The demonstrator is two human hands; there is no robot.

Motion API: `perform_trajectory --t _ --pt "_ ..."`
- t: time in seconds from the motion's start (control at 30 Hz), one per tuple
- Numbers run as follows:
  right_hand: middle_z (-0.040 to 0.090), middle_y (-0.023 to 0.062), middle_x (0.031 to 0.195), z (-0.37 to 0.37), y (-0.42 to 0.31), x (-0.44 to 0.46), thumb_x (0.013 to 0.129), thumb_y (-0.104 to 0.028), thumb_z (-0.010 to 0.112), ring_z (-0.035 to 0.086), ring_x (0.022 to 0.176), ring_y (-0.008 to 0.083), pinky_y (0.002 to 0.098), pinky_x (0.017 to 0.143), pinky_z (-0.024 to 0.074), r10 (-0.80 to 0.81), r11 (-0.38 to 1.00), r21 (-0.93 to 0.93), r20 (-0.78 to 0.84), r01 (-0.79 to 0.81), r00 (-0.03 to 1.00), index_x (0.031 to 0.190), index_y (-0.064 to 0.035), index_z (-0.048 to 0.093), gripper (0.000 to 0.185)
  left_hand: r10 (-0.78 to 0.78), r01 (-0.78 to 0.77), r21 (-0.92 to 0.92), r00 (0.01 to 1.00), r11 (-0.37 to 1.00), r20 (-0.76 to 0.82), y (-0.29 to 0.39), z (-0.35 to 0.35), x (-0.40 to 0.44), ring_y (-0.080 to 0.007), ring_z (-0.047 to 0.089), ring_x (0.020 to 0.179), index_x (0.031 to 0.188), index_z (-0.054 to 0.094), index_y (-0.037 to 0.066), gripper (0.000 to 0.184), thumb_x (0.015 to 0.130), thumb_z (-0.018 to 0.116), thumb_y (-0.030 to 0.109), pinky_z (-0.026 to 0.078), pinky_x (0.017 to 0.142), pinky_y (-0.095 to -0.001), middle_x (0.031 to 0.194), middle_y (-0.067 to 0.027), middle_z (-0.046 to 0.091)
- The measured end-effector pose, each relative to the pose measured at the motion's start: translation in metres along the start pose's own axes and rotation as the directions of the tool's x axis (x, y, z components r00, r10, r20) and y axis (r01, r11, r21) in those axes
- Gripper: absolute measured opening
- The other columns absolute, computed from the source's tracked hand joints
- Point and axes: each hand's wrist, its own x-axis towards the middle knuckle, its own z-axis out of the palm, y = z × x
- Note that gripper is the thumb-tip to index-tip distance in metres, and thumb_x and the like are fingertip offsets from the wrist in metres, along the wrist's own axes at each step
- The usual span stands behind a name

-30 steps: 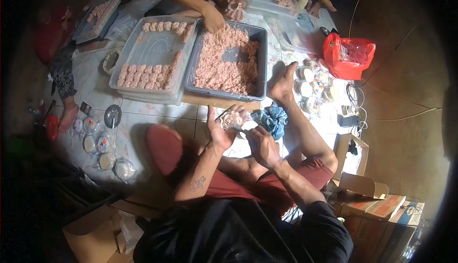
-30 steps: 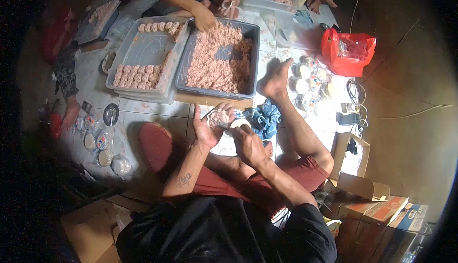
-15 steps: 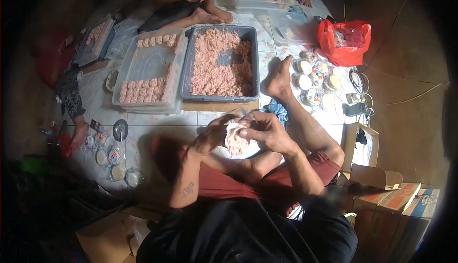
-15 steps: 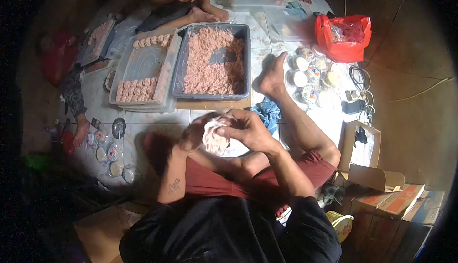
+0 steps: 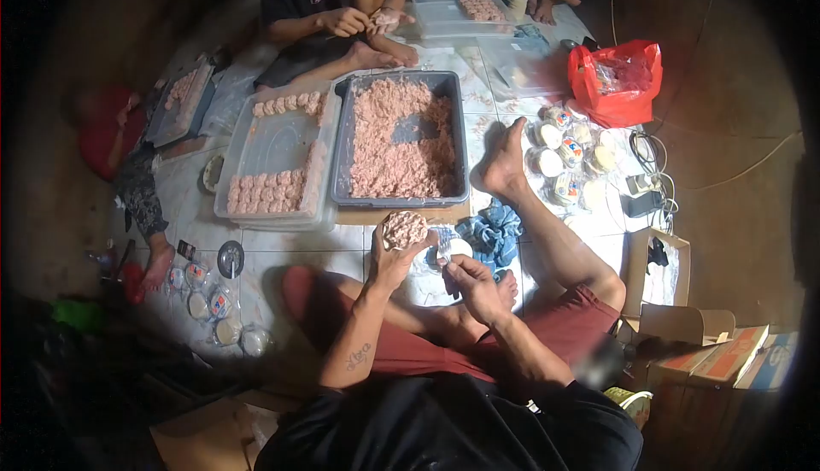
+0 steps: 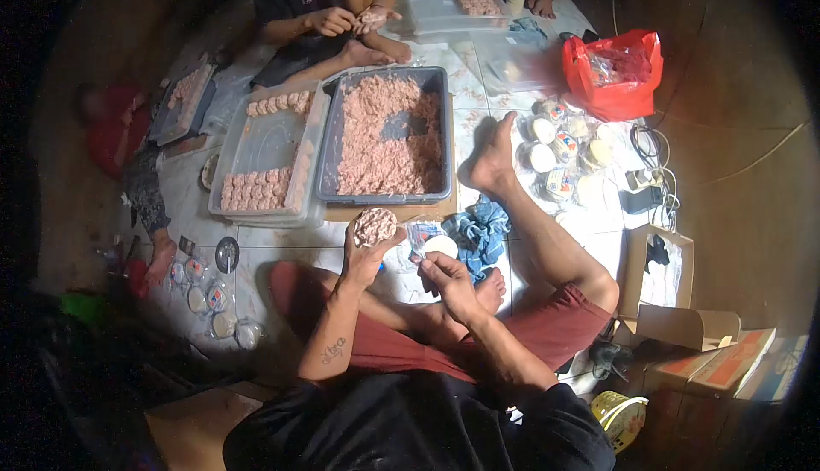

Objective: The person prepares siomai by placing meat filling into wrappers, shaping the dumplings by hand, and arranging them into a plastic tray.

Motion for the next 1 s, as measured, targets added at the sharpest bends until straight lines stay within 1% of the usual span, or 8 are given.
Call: perform_trajectory --t 0.07,0.13,0.23,0.37,0.53,0.57,0.77,1.0 --pt "0.063 0.0009 0.083 0.000 -0.012 0.005 0.101 -0.020 0.062 0.055 0.069 0.0095 0.0264 0.059 0.0422 -0.004 1.000 -0.020 -0.018 0.004 1.000 0.104 -0.0051 0.071 0.018 -0.015 0.014 0.032 0.999 0.999 0.035 0.008 0.004 0.000 -0.0119 0.060 0.076 0.089 0.065 0.003 0.029 0.080 0.087 0.020 0.050 0.072 -0.0301 0.082 -0.0006 0.065" --pt "0.063 0.0103 0.085 0.004 -0.036 0.010 0.099 -0.015 0.063 0.059 0.070 0.0210 0.0350 0.063 0.0474 -0.509 0.586 -0.645 0.177 0.490 0.842 0.104 -0.0026 0.070 0.015 0.002 -0.024 0.227 0.996 0.973 0.094 0.004 0.003 -0.001 -0.0156 0.063 0.078 0.092 0.065 0.002 0.039 0.075 0.090 0.027 0.052 0.073 -0.0327 0.085 -0.0045 0.068" --pt "0.061 0.0175 0.087 -0.008 -0.057 0.009 0.098 -0.011 0.062 0.061 0.075 0.0302 0.0401 0.069 0.0503 -0.460 0.394 -0.822 0.210 0.410 0.863 0.105 -0.0017 0.070 0.014 -0.051 0.002 0.453 0.994 0.891 0.098 0.012 0.002 -0.004 -0.0211 0.069 0.081 0.095 0.066 0.002 0.046 0.071 0.093 0.031 0.054 0.073 -0.0364 0.090 -0.0101 0.073" --pt "0.057 0.0049 0.081 -0.020 -0.036 0.005 0.101 -0.013 0.059 0.055 0.075 0.0147 0.0307 0.068 0.0452 -0.188 0.839 -0.524 -0.022 0.149 0.982 0.103 0.0020 0.068 0.017 0.029 -0.120 0.383 0.972 0.916 0.234 0.008 -0.013 -0.007 -0.0162 0.065 0.076 0.100 0.062 0.002 0.050 0.067 0.095 0.020 0.053 0.072 -0.0321 0.084 -0.0058 0.069" --pt "0.048 -0.0069 0.078 -0.010 -0.001 -0.011 0.105 -0.019 0.056 0.043 0.073 0.0048 0.0224 0.065 0.0369 0.025 0.998 -0.055 0.137 -0.017 0.990 0.107 -0.0008 0.068 0.022 0.026 -0.031 0.104 0.998 0.994 0.049 0.015 -0.008 -0.004 -0.0108 0.065 0.080 0.098 0.057 0.004 0.045 0.071 0.092 0.011 0.054 0.073 -0.0274 0.083 -0.0029 0.068" --pt "0.048 -0.0069 0.078 -0.007 0.001 -0.009 0.105 -0.019 0.056 0.043 0.073 0.0048 0.0224 0.065 0.0369 0.023 0.998 -0.055 0.133 -0.016 0.991 0.107 -0.0008 0.068 0.022 -0.003 0.012 -0.104 0.995 0.995 0.095 0.015 -0.006 -0.005 -0.0117 0.069 0.083 0.099 0.058 0.004 0.043 0.073 0.091 0.012 0.055 0.074 -0.0274 0.081 -0.0049 0.070" --pt "0.059 0.0133 0.086 0.006 -0.045 -0.003 0.101 -0.009 0.058 0.056 0.080 0.0234 0.0333 0.074 0.0457 -0.376 0.564 -0.730 0.189 0.386 0.907 0.106 0.0010 0.068 0.015 0.017 -0.050 0.367 0.995 0.929 0.094 -0.004 -0.006 -0.010 -0.0112 0.066 0.079 0.095 0.061 0.004 0.046 0.068 0.095 0.018 0.054 0.072 -0.0290 0.084 -0.0057 0.070" --pt "0.059 0.0068 0.085 -0.011 -0.017 -0.017 0.102 -0.012 0.059 0.054 0.080 0.0161 0.0313 0.072 0.0438 -0.098 0.914 -0.385 0.086 0.124 0.991 0.110 0.0030 0.068 0.019 0.034 -0.057 0.111 0.979 0.992 0.202 0.019 -0.025 -0.006 -0.0096 0.063 0.080 0.096 0.062 0.004 0.047 0.066 0.096 0.019 0.053 0.073 -0.0268 0.083 -0.0034 0.067"
